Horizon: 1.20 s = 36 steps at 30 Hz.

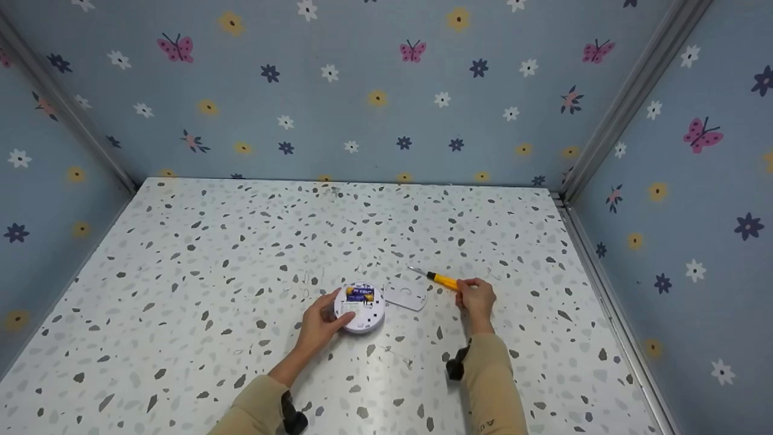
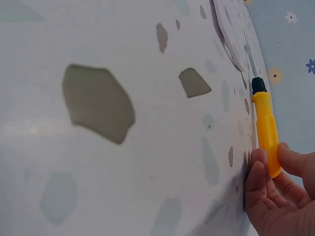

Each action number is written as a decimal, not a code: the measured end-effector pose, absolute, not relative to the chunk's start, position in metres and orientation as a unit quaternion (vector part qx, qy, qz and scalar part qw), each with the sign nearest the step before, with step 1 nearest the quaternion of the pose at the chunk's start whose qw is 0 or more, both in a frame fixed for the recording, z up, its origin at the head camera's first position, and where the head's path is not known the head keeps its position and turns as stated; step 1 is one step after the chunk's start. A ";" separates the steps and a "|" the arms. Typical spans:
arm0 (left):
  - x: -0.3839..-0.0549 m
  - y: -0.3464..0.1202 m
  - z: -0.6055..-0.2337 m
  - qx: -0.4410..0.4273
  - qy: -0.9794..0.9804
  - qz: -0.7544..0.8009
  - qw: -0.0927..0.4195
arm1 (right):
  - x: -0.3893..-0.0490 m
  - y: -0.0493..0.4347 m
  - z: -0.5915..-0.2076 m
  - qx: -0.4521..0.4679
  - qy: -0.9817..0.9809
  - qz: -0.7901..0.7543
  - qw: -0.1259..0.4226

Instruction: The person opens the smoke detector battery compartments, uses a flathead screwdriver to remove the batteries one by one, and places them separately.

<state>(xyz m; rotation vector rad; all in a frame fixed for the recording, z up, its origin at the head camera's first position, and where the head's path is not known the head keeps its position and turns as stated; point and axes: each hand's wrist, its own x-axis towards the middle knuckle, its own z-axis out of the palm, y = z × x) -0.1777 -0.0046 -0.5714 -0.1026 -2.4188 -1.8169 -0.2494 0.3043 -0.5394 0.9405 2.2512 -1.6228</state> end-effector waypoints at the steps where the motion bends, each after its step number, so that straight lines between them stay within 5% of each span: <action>1: -0.178 -0.005 -0.571 -0.033 -0.799 -0.597 0.055 | -0.249 0.304 -0.539 0.318 0.767 -0.546 0.109; 36: -0.177 -0.006 -0.570 -0.042 -0.804 -0.589 0.072 | -0.230 0.280 -0.525 0.208 0.834 -0.503 0.084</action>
